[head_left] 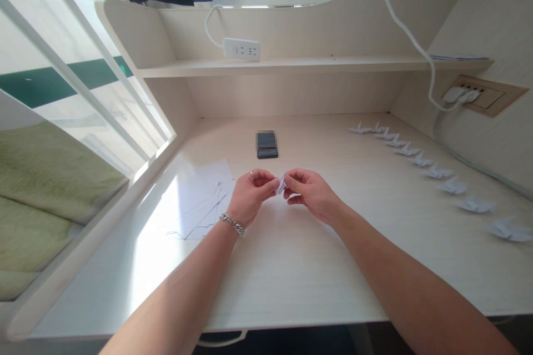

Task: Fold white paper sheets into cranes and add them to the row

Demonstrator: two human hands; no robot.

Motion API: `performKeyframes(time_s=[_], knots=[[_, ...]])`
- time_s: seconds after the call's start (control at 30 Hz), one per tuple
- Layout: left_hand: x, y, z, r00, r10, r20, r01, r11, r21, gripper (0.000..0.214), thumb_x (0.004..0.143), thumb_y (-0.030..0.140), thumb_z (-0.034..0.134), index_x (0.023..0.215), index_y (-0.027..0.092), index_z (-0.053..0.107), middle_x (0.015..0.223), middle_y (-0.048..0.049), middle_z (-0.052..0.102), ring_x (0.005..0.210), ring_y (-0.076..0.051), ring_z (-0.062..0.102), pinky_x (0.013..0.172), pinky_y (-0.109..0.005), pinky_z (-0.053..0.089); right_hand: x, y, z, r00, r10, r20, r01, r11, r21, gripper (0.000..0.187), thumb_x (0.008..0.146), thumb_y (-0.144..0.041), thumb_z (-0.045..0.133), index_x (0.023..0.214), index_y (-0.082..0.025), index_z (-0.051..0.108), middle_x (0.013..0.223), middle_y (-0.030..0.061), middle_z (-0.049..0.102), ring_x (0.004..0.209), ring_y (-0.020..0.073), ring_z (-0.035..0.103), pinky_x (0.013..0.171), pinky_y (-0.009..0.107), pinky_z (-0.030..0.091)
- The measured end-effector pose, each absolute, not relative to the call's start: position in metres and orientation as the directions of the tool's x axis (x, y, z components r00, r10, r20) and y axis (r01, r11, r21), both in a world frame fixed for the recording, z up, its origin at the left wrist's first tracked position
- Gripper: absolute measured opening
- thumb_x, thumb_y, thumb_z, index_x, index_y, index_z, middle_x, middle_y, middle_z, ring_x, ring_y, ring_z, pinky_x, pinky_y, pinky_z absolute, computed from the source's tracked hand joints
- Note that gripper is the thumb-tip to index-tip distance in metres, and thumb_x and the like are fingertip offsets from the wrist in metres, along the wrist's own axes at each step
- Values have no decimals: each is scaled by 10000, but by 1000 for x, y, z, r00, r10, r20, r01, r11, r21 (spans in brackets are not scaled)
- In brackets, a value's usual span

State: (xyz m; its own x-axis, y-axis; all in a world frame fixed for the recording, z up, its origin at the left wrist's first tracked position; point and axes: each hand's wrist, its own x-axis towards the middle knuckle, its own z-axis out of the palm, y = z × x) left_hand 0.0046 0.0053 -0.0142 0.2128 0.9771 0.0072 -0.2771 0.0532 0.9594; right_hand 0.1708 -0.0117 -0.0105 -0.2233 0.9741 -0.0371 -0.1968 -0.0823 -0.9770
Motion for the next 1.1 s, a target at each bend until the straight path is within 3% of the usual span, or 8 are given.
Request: performKeyframes(time_s=[0.17, 0.33, 0.73, 1.0, 1.1], knots=[[1, 7, -18, 202, 972, 117, -35, -112, 993, 262, 678, 341, 809, 767, 149, 656, 741, -36, 695, 688, -137, 630, 685, -287, 511, 171, -12, -8, -218, 973, -74, -218, -122, -968, 222, 736, -379, 730, 729, -173, 647, 724, 15, 665, 657, 127, 609, 607, 256, 490], [0, 5, -16, 172, 962, 211, 248, -249, 936, 259, 751, 421, 733, 775, 168, 679, 756, -46, 696, 695, -151, 617, 661, -284, 483, 168, -12, -6, -158, 983, -89, -225, -123, -966, 190, 703, -329, 730, 713, -167, 631, 711, 26, 670, 676, 147, 645, 599, 247, 503], [5, -1, -11, 213, 953, 214, 299, -272, 915, 340, 792, 512, 678, 811, 173, 654, 769, -56, 699, 700, -163, 630, 643, -278, 482, 167, -13, -4, -86, 993, -76, -166, -89, -982, 196, 696, -344, 753, 730, -171, 669, 735, 20, 677, 714, 160, 674, 654, 282, 527], [6, 3, -17, 228, 955, 192, 186, -236, 954, 315, 869, 475, 580, 848, 166, 634, 760, -56, 685, 712, -172, 650, 690, -310, 515, 166, -14, -3, -78, 994, -75, -161, -87, -983, 195, 715, -348, 728, 736, -167, 658, 747, 34, 696, 702, 159, 674, 650, 279, 526], [6, 2, -17, 199, 963, 181, 146, -212, 966, 281, 850, 426, 617, 973, 173, 620, 737, -37, 687, 687, -166, 653, 683, -314, 522, 165, -15, -3, -84, 995, -56, -131, -67, -989, 196, 723, -359, 718, 740, -173, 659, 749, 30, 694, 718, 163, 676, 660, 288, 532]])
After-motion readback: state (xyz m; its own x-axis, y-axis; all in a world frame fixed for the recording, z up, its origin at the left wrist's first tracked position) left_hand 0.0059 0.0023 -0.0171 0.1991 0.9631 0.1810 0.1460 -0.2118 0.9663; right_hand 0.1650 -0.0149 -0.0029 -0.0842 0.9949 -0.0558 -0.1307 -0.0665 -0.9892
